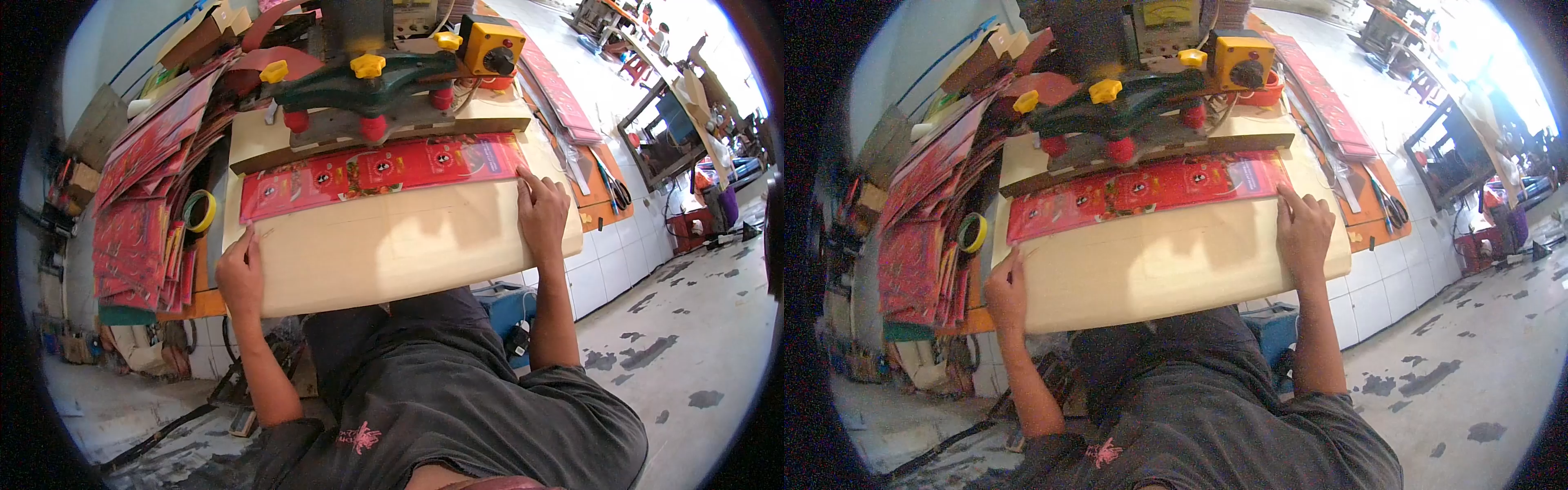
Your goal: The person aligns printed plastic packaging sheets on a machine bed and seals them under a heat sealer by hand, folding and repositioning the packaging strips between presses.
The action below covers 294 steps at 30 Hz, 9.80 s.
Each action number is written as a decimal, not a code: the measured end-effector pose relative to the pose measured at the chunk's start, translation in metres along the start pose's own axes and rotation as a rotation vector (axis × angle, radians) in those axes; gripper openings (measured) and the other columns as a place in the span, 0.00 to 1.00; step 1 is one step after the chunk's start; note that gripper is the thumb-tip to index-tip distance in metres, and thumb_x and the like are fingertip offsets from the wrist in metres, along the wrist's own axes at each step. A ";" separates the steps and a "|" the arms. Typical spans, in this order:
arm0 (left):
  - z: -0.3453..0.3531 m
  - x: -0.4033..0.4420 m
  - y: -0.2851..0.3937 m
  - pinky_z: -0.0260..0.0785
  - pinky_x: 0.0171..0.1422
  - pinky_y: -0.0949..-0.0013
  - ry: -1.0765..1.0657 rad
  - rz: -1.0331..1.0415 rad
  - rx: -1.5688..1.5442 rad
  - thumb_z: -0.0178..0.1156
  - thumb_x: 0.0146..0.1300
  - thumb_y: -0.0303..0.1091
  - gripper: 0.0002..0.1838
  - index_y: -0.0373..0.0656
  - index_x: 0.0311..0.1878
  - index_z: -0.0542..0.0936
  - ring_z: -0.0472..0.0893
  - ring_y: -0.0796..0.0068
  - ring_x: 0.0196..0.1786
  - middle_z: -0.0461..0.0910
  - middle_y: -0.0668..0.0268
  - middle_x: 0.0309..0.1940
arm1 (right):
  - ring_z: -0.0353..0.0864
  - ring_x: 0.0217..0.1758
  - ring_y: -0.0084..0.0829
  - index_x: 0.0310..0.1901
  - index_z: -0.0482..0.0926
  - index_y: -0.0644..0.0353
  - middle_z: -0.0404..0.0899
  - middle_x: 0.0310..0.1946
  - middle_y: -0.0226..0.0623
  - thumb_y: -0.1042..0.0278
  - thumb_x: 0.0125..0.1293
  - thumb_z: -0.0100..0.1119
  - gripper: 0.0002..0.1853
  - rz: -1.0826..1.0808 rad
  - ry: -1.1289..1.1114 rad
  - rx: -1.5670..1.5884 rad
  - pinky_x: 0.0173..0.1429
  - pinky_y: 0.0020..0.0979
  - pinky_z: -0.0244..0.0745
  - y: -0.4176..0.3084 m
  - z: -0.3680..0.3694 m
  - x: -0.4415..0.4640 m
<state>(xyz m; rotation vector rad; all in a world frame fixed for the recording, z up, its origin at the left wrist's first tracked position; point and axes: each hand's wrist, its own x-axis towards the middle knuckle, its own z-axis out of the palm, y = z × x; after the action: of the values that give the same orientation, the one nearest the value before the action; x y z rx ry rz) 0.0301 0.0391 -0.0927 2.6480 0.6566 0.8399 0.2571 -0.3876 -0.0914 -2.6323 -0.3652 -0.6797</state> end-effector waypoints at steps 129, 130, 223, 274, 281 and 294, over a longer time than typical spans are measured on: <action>-0.010 0.031 0.198 0.67 0.47 0.61 -0.121 0.587 -0.478 0.69 0.58 0.31 0.10 0.46 0.44 0.87 0.82 0.64 0.39 0.82 0.66 0.34 | 0.78 0.35 0.19 0.49 0.84 0.67 0.82 0.30 0.32 0.61 0.78 0.61 0.15 -0.020 -0.773 1.054 0.41 0.27 0.75 -0.106 -0.084 -0.019; -0.010 0.031 0.199 0.66 0.48 0.61 -0.117 0.595 -0.450 0.69 0.58 0.30 0.09 0.46 0.43 0.86 0.82 0.64 0.40 0.83 0.66 0.35 | 0.78 0.35 0.19 0.49 0.84 0.67 0.82 0.30 0.32 0.61 0.78 0.61 0.15 -0.018 -0.772 1.057 0.41 0.27 0.75 -0.105 -0.084 -0.020; -0.016 -0.048 0.113 0.75 0.45 0.70 0.015 -0.288 -1.319 0.62 0.74 0.28 0.04 0.38 0.44 0.80 0.82 0.75 0.36 0.82 0.67 0.34 | 0.87 0.55 0.32 0.62 0.78 0.68 0.83 0.57 0.44 0.62 0.81 0.56 0.18 0.348 0.472 1.328 0.56 0.33 0.88 0.078 -0.081 0.001; -0.059 -0.047 0.093 0.79 0.60 0.63 0.417 -0.450 -1.521 0.58 0.77 0.30 0.24 0.38 0.72 0.67 0.81 0.69 0.61 0.78 0.56 0.62 | 0.86 0.27 0.30 0.53 0.76 0.65 0.85 0.31 0.40 0.59 0.81 0.52 0.15 0.141 -0.826 1.547 0.28 0.24 0.76 -0.090 -0.050 -0.061; -0.137 0.080 0.010 0.77 0.64 0.55 0.537 -0.249 -1.488 0.62 0.75 0.33 0.22 0.36 0.67 0.72 0.83 0.63 0.57 0.81 0.58 0.60 | 0.81 0.24 0.22 0.46 0.81 0.65 0.87 0.28 0.41 0.59 0.81 0.56 0.15 0.233 -0.646 1.249 0.31 0.22 0.75 -0.065 -0.049 -0.056; -0.075 0.224 -0.186 0.56 0.82 0.60 0.525 -0.234 -0.492 0.67 0.69 0.58 0.54 0.41 0.85 0.50 0.63 0.54 0.81 0.60 0.50 0.82 | 0.82 0.25 0.22 0.47 0.81 0.66 0.87 0.27 0.39 0.62 0.80 0.56 0.13 0.278 -0.669 1.235 0.30 0.22 0.73 -0.061 -0.051 -0.058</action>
<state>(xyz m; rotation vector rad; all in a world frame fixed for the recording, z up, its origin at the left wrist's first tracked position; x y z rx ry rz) 0.0856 0.3197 -0.0019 1.8799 0.7407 1.4242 0.1662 -0.3645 -0.0611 -1.5509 -0.3985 0.4598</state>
